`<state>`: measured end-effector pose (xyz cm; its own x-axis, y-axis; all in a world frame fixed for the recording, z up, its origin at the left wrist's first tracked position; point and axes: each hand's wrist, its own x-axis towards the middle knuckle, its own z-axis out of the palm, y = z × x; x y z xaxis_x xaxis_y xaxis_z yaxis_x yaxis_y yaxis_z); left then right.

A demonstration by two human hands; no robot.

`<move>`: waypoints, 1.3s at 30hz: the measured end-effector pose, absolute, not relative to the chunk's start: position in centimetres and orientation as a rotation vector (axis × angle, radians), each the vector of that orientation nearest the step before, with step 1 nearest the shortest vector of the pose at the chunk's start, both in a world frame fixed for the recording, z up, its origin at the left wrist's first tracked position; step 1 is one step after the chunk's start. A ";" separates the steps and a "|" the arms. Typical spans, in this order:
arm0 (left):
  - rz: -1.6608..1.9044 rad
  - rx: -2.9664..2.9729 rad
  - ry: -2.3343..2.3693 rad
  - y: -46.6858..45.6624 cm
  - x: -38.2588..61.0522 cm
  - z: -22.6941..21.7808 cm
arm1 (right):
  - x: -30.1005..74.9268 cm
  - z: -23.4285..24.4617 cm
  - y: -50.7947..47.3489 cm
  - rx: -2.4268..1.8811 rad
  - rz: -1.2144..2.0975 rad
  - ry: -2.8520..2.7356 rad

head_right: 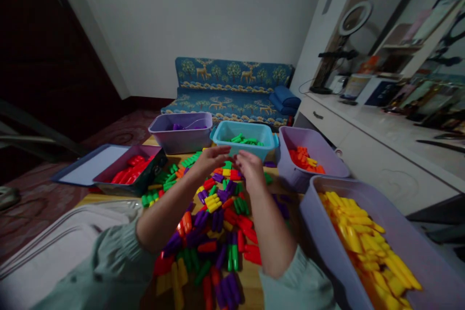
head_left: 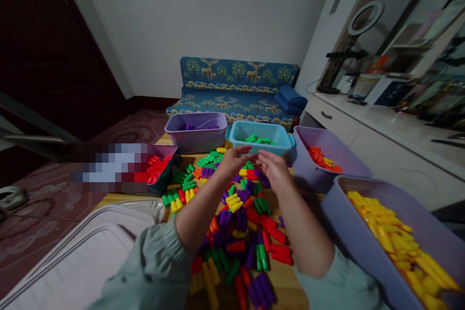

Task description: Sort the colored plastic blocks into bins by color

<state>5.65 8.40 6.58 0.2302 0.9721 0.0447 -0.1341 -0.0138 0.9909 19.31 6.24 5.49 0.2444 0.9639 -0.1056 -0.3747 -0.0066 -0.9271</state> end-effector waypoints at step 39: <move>1.204 0.900 1.168 0.0 -2.5 2.1 | 21.5 -0.9 0.8 -1.886 0.174 -1.866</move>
<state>-2.48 0.03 2.15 -0.0299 0.9826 -0.1832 -0.2129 0.1728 0.9617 21.48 0.84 -0.93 0.0633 0.9692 0.2380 0.9084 0.0428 -0.4160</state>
